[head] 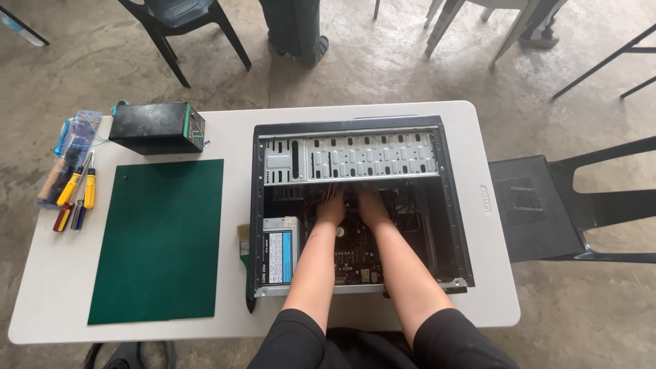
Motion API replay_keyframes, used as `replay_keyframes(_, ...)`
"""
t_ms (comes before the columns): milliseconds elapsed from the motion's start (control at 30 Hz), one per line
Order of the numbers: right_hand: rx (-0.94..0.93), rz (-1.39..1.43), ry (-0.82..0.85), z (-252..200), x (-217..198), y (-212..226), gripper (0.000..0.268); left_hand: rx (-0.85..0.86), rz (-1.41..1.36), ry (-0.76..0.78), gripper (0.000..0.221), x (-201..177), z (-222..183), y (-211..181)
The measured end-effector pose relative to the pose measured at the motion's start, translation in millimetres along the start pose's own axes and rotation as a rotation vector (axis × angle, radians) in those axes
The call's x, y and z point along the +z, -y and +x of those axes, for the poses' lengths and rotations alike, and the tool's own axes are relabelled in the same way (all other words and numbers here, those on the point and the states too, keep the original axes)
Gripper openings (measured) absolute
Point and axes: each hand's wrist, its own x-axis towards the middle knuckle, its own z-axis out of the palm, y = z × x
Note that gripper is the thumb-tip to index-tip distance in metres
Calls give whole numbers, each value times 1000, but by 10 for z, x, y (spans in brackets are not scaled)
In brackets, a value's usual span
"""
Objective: Cleaning the exterior of a computer case with a brush, removing the side panel with a screwdriver, and manipulating internal components.
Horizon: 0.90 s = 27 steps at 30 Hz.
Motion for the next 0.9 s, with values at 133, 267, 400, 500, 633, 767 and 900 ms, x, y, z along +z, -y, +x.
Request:
replay_keyframes(133, 26, 166, 12, 100, 235, -118, 51, 13, -39, -11, 45, -149, -168, -108)
replay_keyframes(267, 35, 130, 11, 176, 405, -235, 45, 4, -45, 19, 46, -294, -319, -178)
replay_keyframes(400, 60, 173, 24, 69, 170, -94, 40, -38, -52, -25, 46, 119, -7, 70)
replay_keyframes(500, 63, 186, 24, 119, 278, -138, 39, -43, -49, -2, 46, 124, 48, 92)
replay_keyframes(633, 55, 203, 62, 11, -151, 61, 38, -87, -47, 116, 48, -19, 53, 52)
replay_keyframes(767, 142, 34, 61, 113, 100, -22, 33, -141, -70, 263, 65, -288, -25, -134)
replay_keyframes(900, 243, -101, 52, 376, 657, -334, 29, -169, -61, 221, 57, -174, 102, -93)
